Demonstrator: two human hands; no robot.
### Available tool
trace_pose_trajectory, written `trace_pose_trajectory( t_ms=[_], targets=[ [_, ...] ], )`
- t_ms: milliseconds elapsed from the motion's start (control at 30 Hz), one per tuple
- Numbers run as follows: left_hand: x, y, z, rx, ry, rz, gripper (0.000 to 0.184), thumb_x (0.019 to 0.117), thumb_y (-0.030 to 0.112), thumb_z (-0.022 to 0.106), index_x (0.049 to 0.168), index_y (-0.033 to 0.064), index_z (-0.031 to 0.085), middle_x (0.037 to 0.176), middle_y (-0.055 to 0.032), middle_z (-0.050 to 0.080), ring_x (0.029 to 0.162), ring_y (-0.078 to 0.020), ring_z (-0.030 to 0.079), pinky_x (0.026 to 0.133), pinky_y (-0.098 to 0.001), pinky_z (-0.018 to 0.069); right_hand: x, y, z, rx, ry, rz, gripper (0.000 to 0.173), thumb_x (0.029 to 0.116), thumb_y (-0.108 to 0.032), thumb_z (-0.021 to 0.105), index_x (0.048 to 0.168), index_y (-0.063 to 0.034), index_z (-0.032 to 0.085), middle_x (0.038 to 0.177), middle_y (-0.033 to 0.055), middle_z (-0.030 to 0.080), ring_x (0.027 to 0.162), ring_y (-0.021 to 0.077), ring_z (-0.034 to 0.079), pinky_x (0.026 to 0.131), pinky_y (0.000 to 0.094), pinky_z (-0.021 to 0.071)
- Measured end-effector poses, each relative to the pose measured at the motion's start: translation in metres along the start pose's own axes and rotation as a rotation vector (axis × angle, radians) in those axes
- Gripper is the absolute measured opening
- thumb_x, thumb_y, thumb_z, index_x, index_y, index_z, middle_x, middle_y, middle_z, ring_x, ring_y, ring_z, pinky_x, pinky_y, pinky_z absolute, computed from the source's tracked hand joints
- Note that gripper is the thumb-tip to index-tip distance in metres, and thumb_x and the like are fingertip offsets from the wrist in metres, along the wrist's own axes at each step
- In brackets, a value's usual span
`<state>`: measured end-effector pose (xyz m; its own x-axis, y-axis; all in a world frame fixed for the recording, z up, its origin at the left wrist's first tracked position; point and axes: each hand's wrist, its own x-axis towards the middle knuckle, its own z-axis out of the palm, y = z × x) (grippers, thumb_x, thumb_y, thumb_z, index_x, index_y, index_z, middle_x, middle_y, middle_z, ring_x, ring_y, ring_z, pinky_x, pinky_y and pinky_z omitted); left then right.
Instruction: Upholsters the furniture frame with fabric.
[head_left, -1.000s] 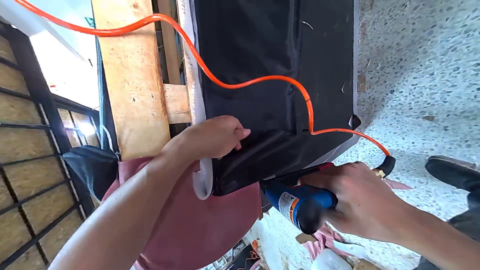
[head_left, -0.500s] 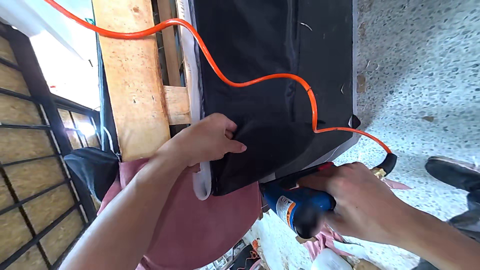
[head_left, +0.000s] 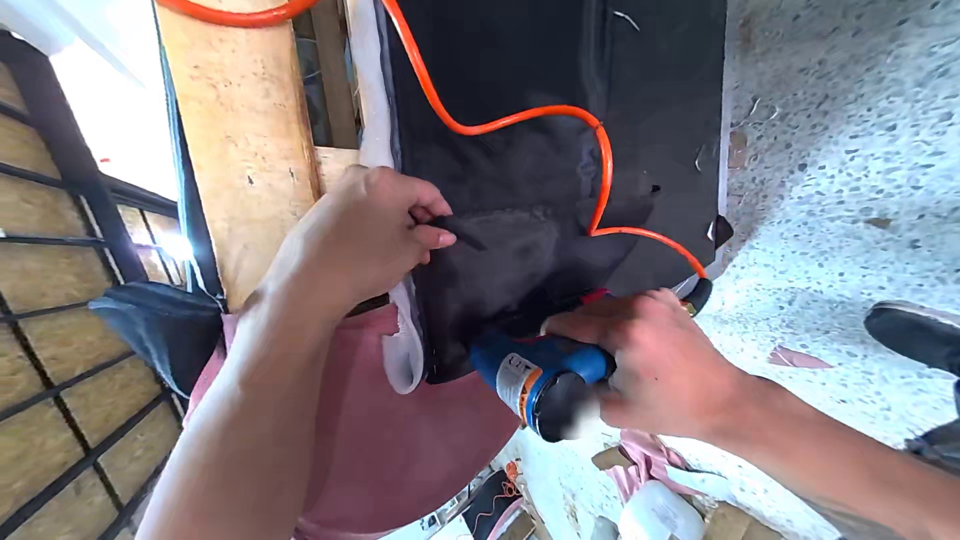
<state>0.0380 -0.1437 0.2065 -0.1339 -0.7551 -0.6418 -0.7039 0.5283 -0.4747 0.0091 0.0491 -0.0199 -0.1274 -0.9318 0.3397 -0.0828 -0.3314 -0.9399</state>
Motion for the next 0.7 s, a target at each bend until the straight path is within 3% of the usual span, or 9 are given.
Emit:
trace_pose_trajectory(
  t_ms=[167, 400, 533, 700],
  targets=[
    [0.005, -0.005, 0.008, 0.341, 0.156, 0.133, 0.012, 0.0893, 0.031, 0.081, 0.097, 0.0218, 0.077, 0.089, -0.0014, 0.072, 0.079, -0.0241, 0.069, 0.068, -0.0561, 0.0544, 0.016, -0.004, 0.023, 0.089, 0.040, -0.044, 0.026, 0.0788, -0.042, 0.065, 0.094, -0.0254, 0.078, 0.066, -0.0112, 0.063, 0.059, 0.0040, 0.060, 0.049, 0.0309, 0.0457],
    [0.014, -0.010, 0.006, 0.419, 0.173, 0.228, 0.016, 0.0895, 0.034, 0.080, 0.092, 0.0194, 0.076, 0.086, -0.0014, 0.070, 0.078, -0.0245, 0.068, 0.065, -0.0532, 0.0533, 0.024, 0.002, 0.032, 0.030, 0.019, -0.090, 0.022, 0.0786, -0.040, 0.063, 0.090, -0.0252, 0.076, 0.062, -0.0101, 0.057, 0.055, 0.0072, 0.056, 0.046, 0.0319, 0.0407],
    [0.013, -0.007, 0.006, 0.449, 0.140, 0.193, 0.014, 0.0901, 0.034, 0.080, 0.094, 0.0213, 0.076, 0.090, 0.0004, 0.070, 0.081, -0.0230, 0.068, 0.065, -0.0523, 0.0542, 0.024, 0.002, 0.031, -0.002, 0.014, -0.097, 0.022, 0.0775, -0.039, 0.063, 0.089, -0.0251, 0.075, 0.062, -0.0094, 0.056, 0.055, 0.0081, 0.056, 0.045, 0.0320, 0.0403],
    [0.011, -0.003, 0.006, 0.504, 0.214, 0.177, 0.017, 0.0858, 0.034, 0.084, 0.088, 0.0219, 0.073, 0.090, 0.0021, 0.069, 0.079, -0.0230, 0.068, 0.060, -0.0508, 0.0522, 0.024, 0.000, 0.033, -0.022, 0.007, -0.073, 0.022, 0.0779, -0.041, 0.062, 0.086, -0.0246, 0.074, 0.061, -0.0090, 0.056, 0.054, 0.0086, 0.056, 0.044, 0.0323, 0.0401]
  ],
)
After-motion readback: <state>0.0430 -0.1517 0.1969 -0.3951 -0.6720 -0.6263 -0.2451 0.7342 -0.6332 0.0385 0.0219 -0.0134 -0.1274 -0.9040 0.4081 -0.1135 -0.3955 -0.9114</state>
